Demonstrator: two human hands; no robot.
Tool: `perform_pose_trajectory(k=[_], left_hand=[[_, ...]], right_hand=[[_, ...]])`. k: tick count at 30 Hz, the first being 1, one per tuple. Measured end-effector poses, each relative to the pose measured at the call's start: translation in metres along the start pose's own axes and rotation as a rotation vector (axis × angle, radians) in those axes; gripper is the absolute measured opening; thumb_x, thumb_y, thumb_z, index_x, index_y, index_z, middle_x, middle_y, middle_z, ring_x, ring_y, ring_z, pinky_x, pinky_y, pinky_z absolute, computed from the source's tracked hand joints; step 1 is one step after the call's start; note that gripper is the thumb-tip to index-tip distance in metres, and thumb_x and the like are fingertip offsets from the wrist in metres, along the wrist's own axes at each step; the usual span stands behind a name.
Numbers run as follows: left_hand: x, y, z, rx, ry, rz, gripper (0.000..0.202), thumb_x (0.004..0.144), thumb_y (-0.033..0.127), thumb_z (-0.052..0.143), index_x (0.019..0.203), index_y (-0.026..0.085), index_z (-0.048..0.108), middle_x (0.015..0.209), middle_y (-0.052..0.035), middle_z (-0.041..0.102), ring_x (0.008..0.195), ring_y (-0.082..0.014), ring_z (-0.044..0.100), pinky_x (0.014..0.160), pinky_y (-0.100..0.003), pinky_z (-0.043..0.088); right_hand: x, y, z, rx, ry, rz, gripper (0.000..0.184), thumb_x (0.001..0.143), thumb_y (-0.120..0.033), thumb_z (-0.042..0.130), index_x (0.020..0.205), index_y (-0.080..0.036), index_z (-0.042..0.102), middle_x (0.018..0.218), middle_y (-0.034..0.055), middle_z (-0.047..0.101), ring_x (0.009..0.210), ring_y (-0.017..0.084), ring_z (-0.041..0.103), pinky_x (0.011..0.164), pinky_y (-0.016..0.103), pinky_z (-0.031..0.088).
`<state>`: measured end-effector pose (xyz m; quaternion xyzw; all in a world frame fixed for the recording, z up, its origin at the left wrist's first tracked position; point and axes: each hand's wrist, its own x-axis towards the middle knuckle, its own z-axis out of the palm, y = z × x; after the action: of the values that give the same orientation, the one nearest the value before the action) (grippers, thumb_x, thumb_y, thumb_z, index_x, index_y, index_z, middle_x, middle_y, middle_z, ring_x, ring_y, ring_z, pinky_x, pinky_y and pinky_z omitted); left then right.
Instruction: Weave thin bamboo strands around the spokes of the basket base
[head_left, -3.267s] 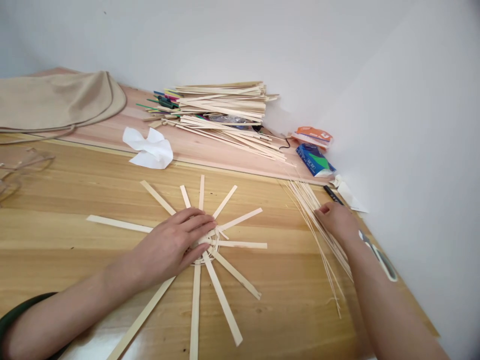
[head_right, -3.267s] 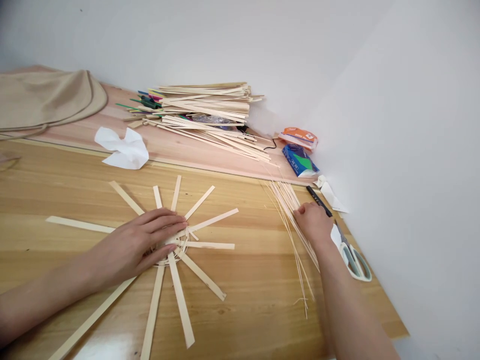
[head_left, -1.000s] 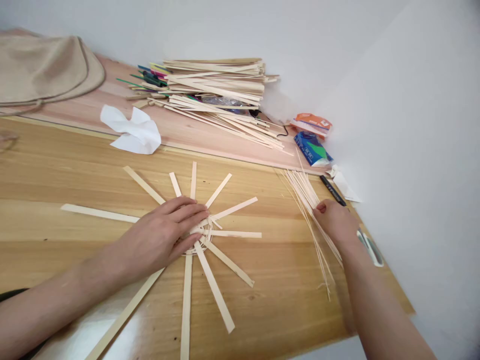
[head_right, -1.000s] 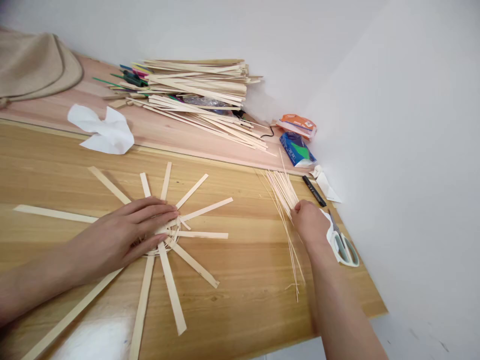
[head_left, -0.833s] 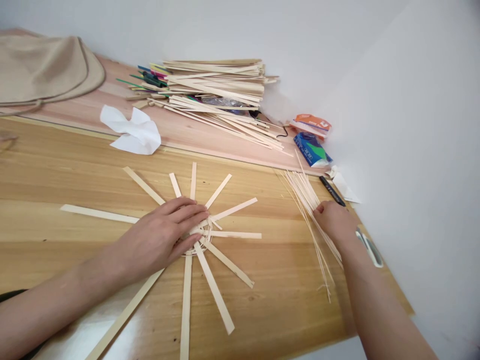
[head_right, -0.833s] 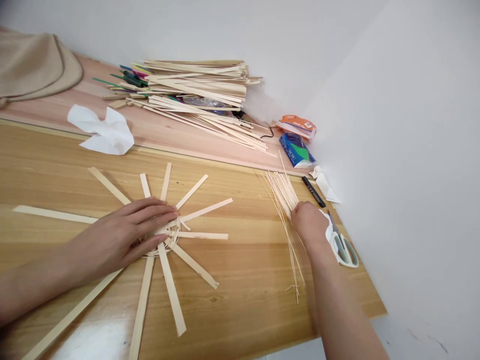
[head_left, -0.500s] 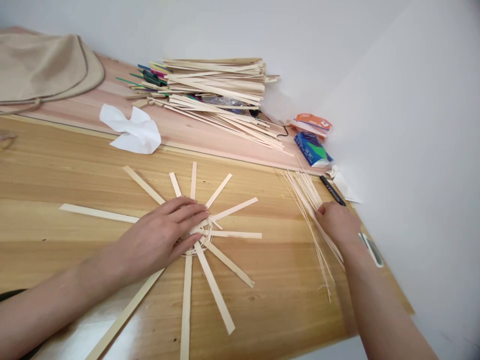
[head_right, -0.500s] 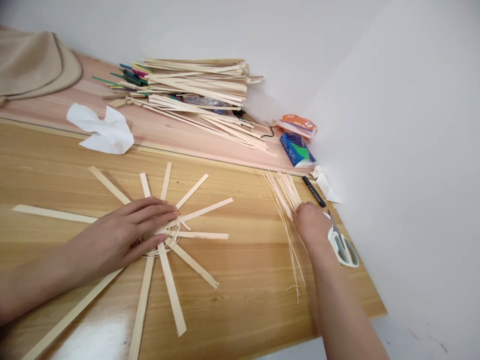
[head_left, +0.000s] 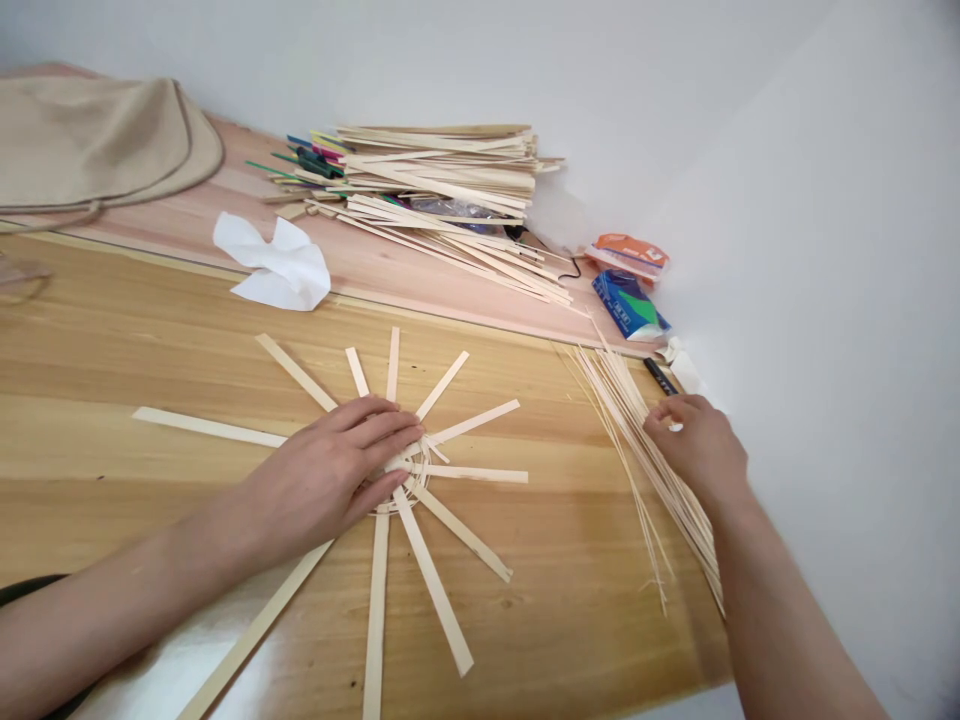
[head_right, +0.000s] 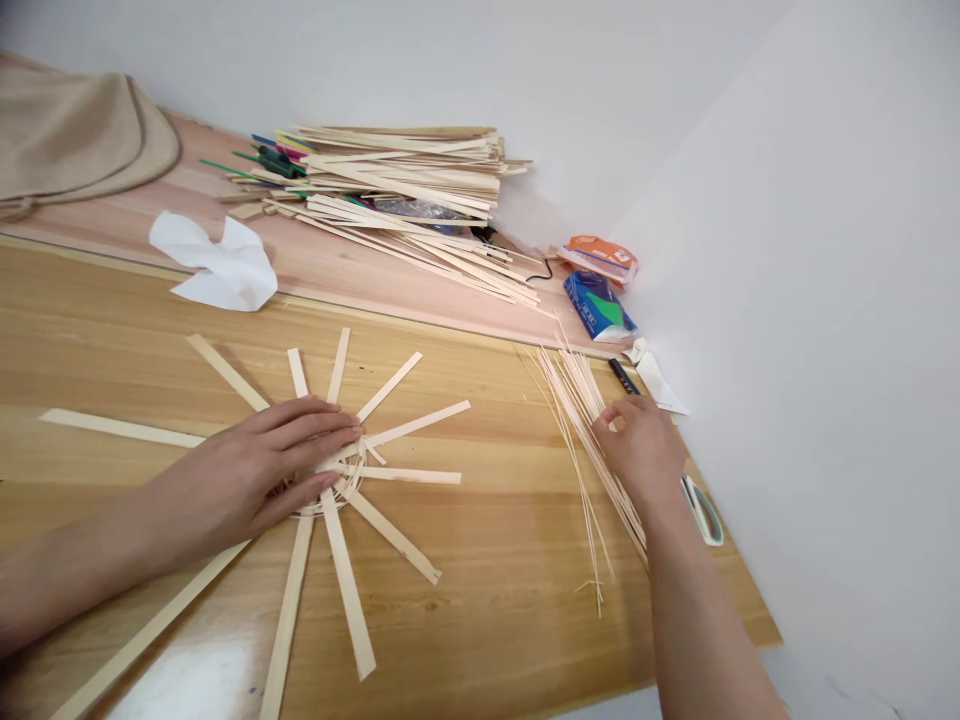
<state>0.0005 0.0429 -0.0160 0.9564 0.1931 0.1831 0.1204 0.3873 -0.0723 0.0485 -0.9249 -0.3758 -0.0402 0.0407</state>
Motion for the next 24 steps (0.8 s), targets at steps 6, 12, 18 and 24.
perform_pose_trajectory(k=[6, 12, 18, 24], left_hand=[[-0.001, 0.000, 0.000, 0.025, -0.003, 0.001, 0.042, 0.101, 0.039, 0.044, 0.131, 0.017, 0.063, 0.130, -0.0087, 0.064, 0.123, -0.0286, 0.052, 0.107, -0.045, 0.046], [-0.002, 0.000, 0.001, 0.033, 0.006, 0.011, 0.041, 0.102, 0.038, 0.044, 0.131, 0.017, 0.062, 0.130, -0.0077, 0.064, 0.124, -0.0281, 0.052, 0.107, -0.045, 0.046], [0.001, 0.001, 0.000, -0.011, 0.010, -0.006, 0.038, 0.101, 0.038, 0.047, 0.130, 0.020, 0.063, 0.130, -0.0074, 0.064, 0.123, -0.0280, 0.053, 0.106, -0.045, 0.046], [0.002, 0.006, -0.006, 0.011, -0.012, 0.007, 0.037, 0.101, 0.035, 0.047, 0.129, 0.015, 0.062, 0.128, -0.0101, 0.064, 0.122, -0.0271, 0.053, 0.108, -0.045, 0.045]], right_hand=[[0.009, 0.007, -0.001, 0.285, -0.002, -0.038, 0.017, 0.070, -0.036, 0.056, 0.063, -0.022, 0.062, 0.084, 0.0061, 0.072, 0.083, 0.026, 0.066, 0.074, 0.037, 0.049], [0.015, 0.006, -0.003, 0.628, -0.012, -0.106, 0.018, 0.071, -0.040, 0.058, 0.073, -0.022, 0.062, 0.073, 0.0022, 0.069, 0.068, 0.018, 0.066, 0.070, 0.033, 0.054], [0.013, -0.017, -0.022, 0.811, 0.062, -0.152, 0.025, 0.077, -0.037, 0.059, 0.097, -0.022, 0.060, 0.076, -0.0011, 0.062, 0.065, 0.014, 0.064, 0.071, 0.030, 0.055], [-0.014, -0.051, -0.049, 0.687, -0.055, -0.240, 0.025, 0.075, -0.044, 0.067, 0.081, -0.020, 0.066, 0.064, 0.0002, 0.060, 0.048, 0.011, 0.048, 0.048, 0.026, 0.042]])
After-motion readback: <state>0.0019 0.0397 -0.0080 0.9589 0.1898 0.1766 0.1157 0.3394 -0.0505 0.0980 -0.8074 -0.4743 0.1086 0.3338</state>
